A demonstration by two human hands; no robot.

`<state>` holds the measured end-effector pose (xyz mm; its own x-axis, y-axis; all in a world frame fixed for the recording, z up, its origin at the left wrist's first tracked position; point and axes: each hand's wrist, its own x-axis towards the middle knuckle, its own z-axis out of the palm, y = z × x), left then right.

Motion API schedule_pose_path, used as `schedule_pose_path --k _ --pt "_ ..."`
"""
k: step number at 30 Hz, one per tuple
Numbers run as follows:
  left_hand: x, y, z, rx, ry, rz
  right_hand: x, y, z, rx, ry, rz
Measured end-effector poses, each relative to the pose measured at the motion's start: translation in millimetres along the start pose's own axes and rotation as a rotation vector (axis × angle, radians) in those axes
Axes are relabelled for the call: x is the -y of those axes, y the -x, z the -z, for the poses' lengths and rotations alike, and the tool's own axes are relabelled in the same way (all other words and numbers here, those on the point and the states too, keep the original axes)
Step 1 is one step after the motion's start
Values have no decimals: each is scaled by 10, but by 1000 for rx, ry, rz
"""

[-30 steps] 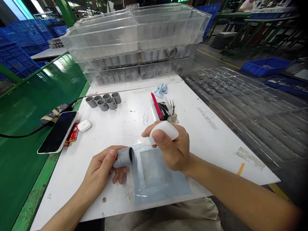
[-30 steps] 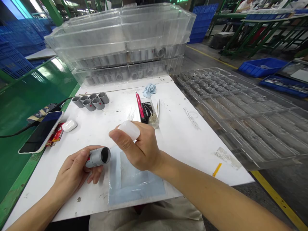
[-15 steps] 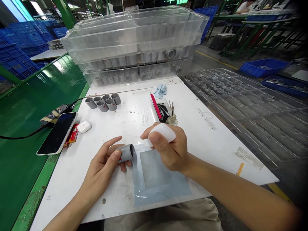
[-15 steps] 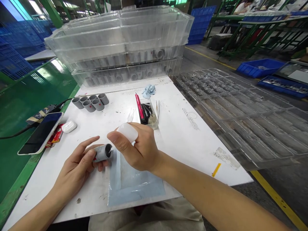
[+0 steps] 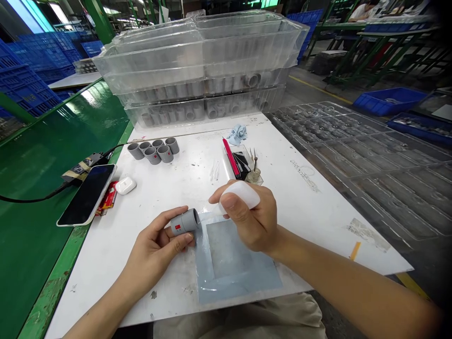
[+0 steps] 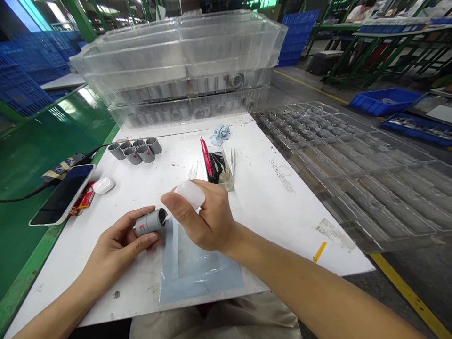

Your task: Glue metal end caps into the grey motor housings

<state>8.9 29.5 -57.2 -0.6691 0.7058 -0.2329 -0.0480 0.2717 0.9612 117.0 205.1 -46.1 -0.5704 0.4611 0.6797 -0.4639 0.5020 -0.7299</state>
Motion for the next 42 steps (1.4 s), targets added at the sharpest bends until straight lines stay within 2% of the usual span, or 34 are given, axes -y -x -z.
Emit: schedule_pose_path --k 7,18,42 --pt "30 -13 83 88 -40 -7 -13 4 3 -1 5 11" --pt "47 -26 113 176 -30 -16 -1 4 3 13 95 -48" --pt "70 -49 129 211 -5 -15 -46 35 -37 59 89 -60"
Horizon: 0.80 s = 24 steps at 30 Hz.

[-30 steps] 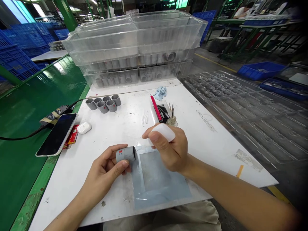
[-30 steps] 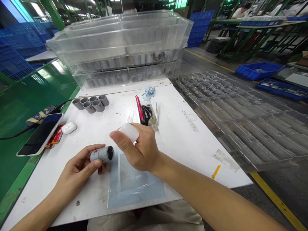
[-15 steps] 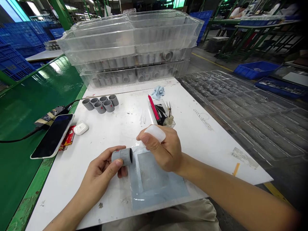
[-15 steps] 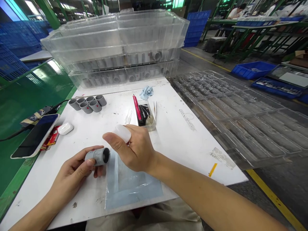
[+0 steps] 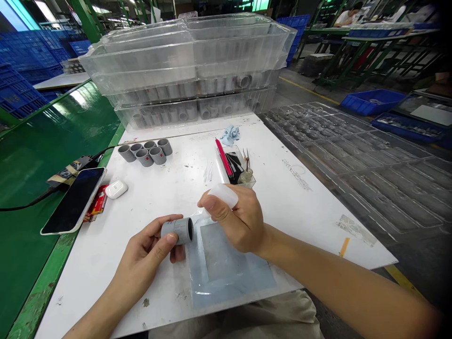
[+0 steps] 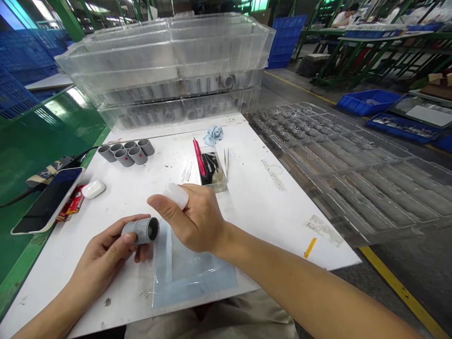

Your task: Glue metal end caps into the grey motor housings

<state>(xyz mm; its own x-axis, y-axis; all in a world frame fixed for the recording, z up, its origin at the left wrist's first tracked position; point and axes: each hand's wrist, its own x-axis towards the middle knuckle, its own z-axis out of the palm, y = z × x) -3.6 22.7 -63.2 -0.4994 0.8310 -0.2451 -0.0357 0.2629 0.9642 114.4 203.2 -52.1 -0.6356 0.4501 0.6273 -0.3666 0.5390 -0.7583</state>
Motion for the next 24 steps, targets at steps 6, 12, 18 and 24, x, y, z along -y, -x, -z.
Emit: schedule_pose_path --k 6,12,18,24 --pt "-17 8 -23 -23 13 -9 20 -14 18 -28 -46 -44" --pt "-34 13 -41 -44 15 -5 20 -7 15 -26 -27 -63" --pt "-15 7 -34 -43 33 -4 9 4 4 -14 12 -70" --pt "-14 8 -28 -31 31 1 -1 -7 6 -28 8 -75"
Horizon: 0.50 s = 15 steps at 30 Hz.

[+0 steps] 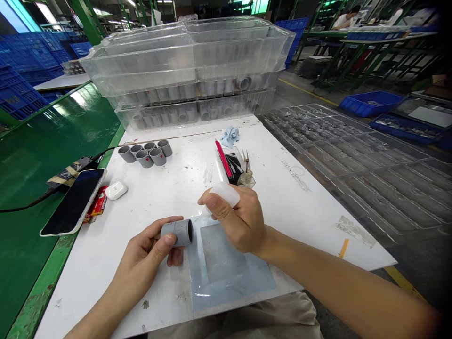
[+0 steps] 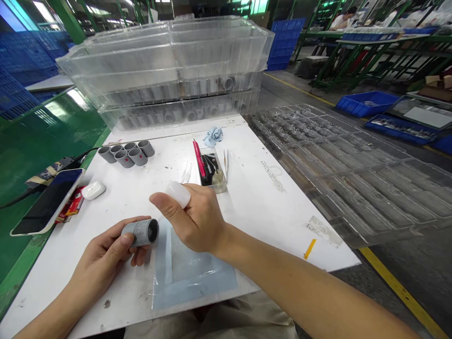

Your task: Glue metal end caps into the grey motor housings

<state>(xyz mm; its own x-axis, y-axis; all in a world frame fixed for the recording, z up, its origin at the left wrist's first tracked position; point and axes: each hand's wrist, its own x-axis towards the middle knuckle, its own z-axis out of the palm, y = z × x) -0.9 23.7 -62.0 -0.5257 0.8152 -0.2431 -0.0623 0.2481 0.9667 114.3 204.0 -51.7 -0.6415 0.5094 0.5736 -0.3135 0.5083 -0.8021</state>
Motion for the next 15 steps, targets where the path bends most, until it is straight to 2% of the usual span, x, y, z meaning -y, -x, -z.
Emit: schedule_pose_path --k 10,15 --pt "-19 8 -24 -14 13 8 55 6 21 -46 3 48" --pt "-5 5 3 -26 2 -2 77 -16 46 -72 -72 103"
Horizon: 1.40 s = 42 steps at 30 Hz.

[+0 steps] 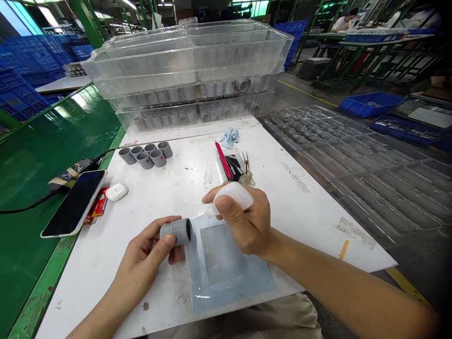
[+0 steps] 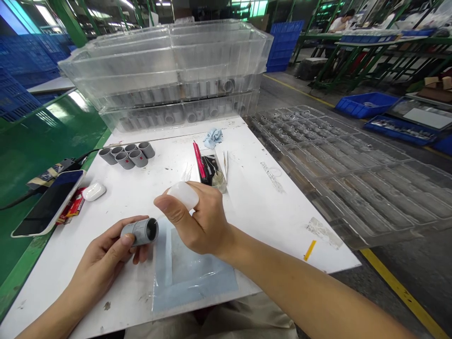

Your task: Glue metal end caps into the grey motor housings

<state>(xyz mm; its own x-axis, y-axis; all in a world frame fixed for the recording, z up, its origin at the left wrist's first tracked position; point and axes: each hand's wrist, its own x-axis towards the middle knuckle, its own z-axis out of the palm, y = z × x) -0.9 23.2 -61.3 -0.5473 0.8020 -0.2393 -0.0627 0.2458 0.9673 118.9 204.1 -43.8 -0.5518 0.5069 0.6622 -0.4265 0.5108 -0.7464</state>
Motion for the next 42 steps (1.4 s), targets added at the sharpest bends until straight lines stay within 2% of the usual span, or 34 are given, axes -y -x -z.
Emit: schedule_pose_path --k 5,12,17,42 --pt "12 2 9 -46 67 28 -22 4 -18 13 14 19" --pt "21 4 7 10 48 7 -50 24 -43 28 84 -17" --pt "12 9 1 -20 9 7 -55 19 -41 31 71 -1" --pt "37 13 9 -27 8 -18 -68 29 -44 71 145 -52"
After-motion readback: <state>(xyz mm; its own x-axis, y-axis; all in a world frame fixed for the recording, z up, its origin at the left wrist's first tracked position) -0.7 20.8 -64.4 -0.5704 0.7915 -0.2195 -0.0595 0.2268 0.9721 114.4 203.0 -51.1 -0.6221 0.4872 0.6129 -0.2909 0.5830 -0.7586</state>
